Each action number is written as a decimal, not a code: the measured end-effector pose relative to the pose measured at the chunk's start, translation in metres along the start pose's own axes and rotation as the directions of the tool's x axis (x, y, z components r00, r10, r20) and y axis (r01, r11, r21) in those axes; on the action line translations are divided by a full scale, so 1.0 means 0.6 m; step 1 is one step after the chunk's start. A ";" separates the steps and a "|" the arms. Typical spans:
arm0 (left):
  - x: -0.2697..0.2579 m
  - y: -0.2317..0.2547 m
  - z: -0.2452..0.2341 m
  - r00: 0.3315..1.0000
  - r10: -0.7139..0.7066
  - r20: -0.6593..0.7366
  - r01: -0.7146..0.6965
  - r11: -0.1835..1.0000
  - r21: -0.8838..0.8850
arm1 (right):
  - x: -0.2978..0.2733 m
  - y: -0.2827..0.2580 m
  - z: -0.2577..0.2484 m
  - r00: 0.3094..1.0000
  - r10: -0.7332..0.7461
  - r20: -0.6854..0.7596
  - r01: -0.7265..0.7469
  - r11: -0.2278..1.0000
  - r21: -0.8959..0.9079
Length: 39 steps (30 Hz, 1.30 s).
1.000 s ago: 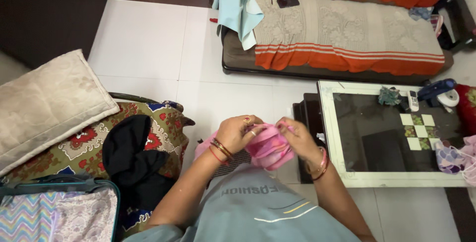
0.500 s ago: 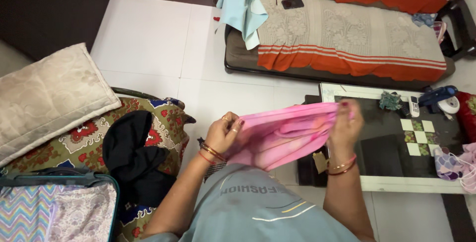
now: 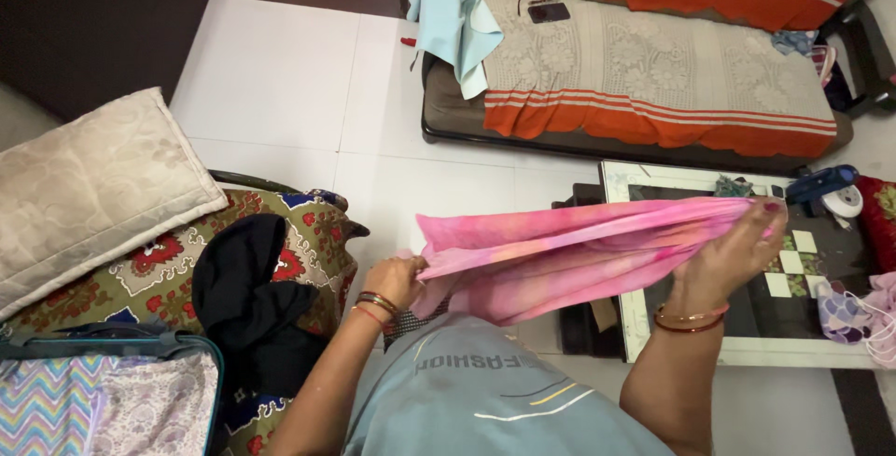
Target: The person packs garments into a suitcase and subsequently unfurls and folds different items of clothing by hand, including a pink garment and a yellow fabric strip.
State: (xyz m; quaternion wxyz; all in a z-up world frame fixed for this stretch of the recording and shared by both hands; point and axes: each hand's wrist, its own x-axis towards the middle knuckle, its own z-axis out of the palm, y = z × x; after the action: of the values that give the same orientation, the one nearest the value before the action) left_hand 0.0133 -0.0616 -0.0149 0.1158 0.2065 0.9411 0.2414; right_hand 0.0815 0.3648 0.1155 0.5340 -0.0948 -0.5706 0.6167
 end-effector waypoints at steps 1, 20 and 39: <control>-0.001 -0.020 0.010 1.000 0.005 -0.023 -0.005 1.000 0.015 | 0.002 0.000 -0.004 1.000 -0.011 0.006 0.010 1.000 0.005; -0.079 -0.193 0.125 0.809 -0.453 -0.374 0.453 0.887 -0.096 | 0.118 0.073 -0.010 0.997 -0.072 -0.028 0.074 0.992 0.098; -0.246 -0.035 0.442 0.567 -0.819 0.092 0.640 0.367 -0.675 | 0.204 0.235 0.199 0.944 -0.264 0.198 0.257 0.964 0.061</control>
State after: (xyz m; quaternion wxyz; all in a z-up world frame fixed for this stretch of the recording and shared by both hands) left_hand 0.2217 -0.0361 -0.2354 0.1499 -0.3230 0.7931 0.4942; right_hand -0.1330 0.4178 0.1018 0.5508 0.0544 -0.6194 0.5568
